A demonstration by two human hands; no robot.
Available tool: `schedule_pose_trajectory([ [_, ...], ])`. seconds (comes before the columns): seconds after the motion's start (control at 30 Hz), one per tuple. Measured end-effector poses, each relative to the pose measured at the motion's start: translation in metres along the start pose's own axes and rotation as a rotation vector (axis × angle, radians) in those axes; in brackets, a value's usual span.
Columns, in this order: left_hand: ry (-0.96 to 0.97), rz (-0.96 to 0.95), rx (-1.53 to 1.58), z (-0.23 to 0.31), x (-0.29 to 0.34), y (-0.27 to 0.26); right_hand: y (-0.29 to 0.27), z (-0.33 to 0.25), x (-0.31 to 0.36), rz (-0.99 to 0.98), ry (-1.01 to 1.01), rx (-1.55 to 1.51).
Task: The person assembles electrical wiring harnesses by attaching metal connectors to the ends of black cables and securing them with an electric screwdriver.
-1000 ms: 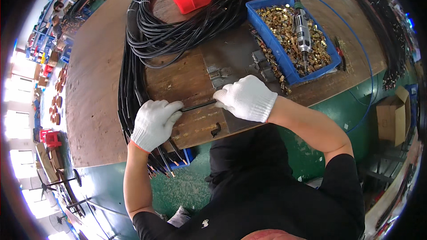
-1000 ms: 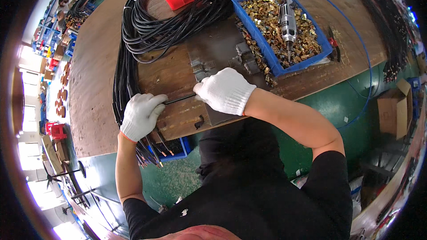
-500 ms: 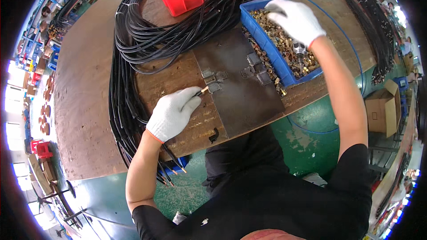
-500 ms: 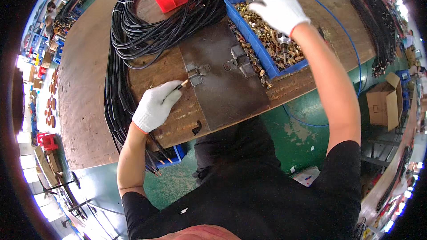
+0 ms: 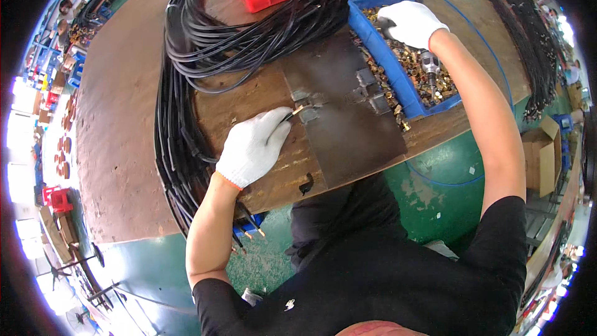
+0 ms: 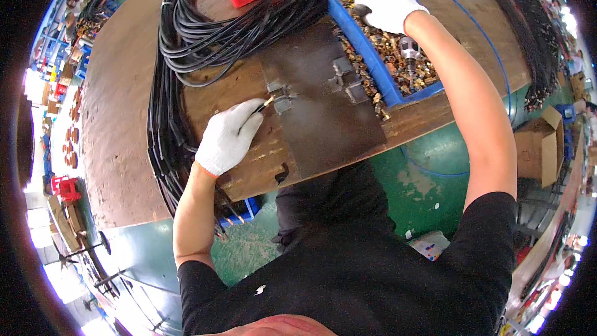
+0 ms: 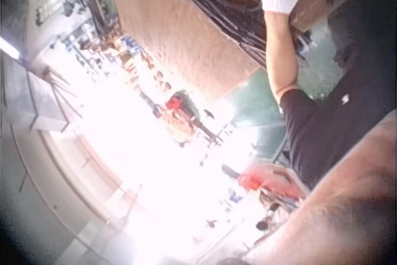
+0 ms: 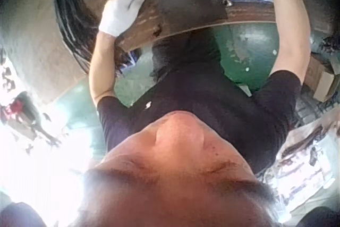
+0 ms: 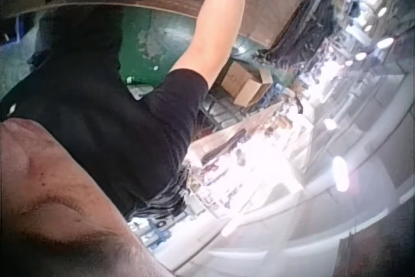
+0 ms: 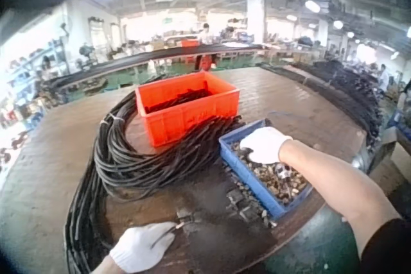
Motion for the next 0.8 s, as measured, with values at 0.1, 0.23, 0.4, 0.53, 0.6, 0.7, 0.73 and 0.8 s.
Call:
schedule_pose_trajectory([
  [0.1, 0.028, 0.004, 0.007, 0.001, -0.004, 0.002, 0.001, 0.006, 0.004, 0.180, 0.024, 0.085],
  [0.23, 0.069, 0.036, -0.002, 0.004, -0.004, 0.004, -0.014, 0.018, 0.017, 0.114, 0.132, -0.132],
  [0.4, 0.054, 0.034, -0.006, 0.006, -0.001, -0.001, -0.036, 0.005, 0.038, 0.311, 0.099, -0.314],
  [0.53, 0.024, 0.035, 0.003, 0.001, 0.001, 0.000, -0.041, -0.020, 0.053, 0.349, 0.056, -0.573],
  [0.6, 0.035, 0.034, 0.005, 0.003, 0.000, 0.000, -0.035, -0.035, 0.058, 0.284, 0.003, -0.919],
  [0.7, 0.015, 0.039, 0.033, 0.006, 0.002, -0.004, -0.015, -0.084, 0.071, 0.052, 0.172, -1.332],
  [0.73, -0.001, 0.038, 0.066, 0.007, -0.001, -0.003, 0.000, -0.093, 0.072, 0.013, 0.211, -1.445],
  [0.8, 0.013, 0.054, 0.077, 0.008, -0.003, -0.002, 0.027, -0.108, 0.072, -0.089, 0.245, -1.724],
])
Point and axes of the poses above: each hand's wrist, its own x-axis away from the middle knuckle, its own y-axis out of the palm, z = x × y, the point moved 8 cm from there along -x, towards the middle knuckle, and after that the axes turned 7 degrees about y, right-handed, at the moved point
